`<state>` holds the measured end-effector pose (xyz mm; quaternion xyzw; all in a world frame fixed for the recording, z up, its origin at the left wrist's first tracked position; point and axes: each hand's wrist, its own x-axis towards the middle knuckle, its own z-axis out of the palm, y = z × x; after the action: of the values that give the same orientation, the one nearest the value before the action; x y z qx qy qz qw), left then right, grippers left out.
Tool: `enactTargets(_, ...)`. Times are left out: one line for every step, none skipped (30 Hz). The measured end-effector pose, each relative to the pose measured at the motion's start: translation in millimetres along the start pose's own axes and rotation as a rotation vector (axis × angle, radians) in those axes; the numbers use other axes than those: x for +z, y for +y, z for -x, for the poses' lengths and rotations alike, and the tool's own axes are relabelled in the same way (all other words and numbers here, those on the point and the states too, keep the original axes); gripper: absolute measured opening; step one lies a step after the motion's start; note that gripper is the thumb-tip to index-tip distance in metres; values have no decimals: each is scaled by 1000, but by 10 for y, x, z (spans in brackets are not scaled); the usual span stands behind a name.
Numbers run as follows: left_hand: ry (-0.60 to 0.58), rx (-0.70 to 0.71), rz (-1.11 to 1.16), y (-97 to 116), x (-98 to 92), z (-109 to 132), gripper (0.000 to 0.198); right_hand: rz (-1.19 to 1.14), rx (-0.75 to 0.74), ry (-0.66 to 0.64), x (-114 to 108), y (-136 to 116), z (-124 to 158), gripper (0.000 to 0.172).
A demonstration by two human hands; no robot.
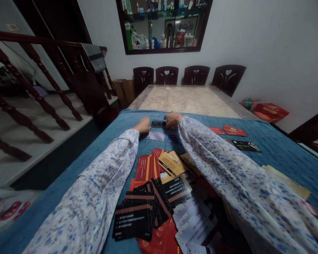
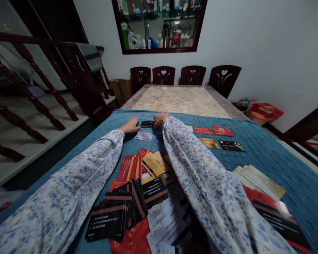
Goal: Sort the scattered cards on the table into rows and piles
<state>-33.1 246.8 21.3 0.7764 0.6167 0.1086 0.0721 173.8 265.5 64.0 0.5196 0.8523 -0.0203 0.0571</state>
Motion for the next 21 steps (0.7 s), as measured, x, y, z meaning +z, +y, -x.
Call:
enactTargets(-1, 3, -7, -8, -6, 31, 31, 8, 4, -3, -5, 4, 21, 52)
enactTargets(-3, 5, -19, -15, -14, 65, 31, 10, 3, -2, -10, 9, 42, 53)
enactTargets(-7, 6, -33, -21, -23, 100, 32, 9, -2, 2, -12, 13, 62, 55)
enactTargets(-12, 6, -45, -27, -33, 137, 32, 12, -10, 13, -12, 19, 80, 57)
enactTargets(-15, 6, -55, -33, -43, 176, 32, 16, -21, 29, -11, 24, 98, 58)
enactTargets(-17, 6, -61, -39, -52, 214, 33, 19, -35, 45, -8, 29, 115, 59)
enactTargets(-16, 7, -62, -46, -59, 252, 33, 22, -50, 61, -4, 33, 134, 58)
enactTargets(-13, 10, -59, -53, -66, 290, 33, 23, -63, 79, 1, 36, 154, 56)
enactTargets(-7, 12, -55, -59, -70, 326, 32, 24, -73, 96, 5, 37, 176, 54)
enactTargets(-3, 15, -51, -66, -74, 360, 32, 24, -80, 113, 8, 36, 200, 53)
enactTargets(1, 16, -50, -72, -76, 392, 32, 25, -84, 129, 10, 34, 226, 52)
enactTargets(3, 17, -50, -78, -76, 421, 32, 26, -86, 142, 11, 30, 254, 51)
enactTargets(5, 16, -51, -83, -76, 448, 32, 26, -90, 152, 11, 25, 283, 49)
enactTargets(5, 13, -53, -87, -75, 474, 32, 27, -95, 160, 11, 19, 312, 48)
enactTargets(7, 11, -55, -91, -73, 499, 33, 28, -100, 168, 12, 11, 341, 46)
enactTargets(10, 8, -57, -95, -70, 522, 33, 31, -106, 175, 13, 3, 369, 43)
enactTargets(13, 4, -60, -98, -67, 546, 34, 34, -111, 182, 15, -7, 396, 42)
enactTargets(14, 0, -63, -99, -64, 570, 34, 37, -115, 188, 19, -18, 421, 40)
enactTargets(14, -3, -67, -99, -62, 596, 35, 40, -121, 192, 25, -29, 445, 39)
enactTargets(14, -6, -72, -98, -60, 623, 35, 43, -127, 192, 32, -42, 469, 37)
enactTargets(15, -6, -74, -96, -60, 651, 35, 45, -136, 192, 41, -57, 492, 37)
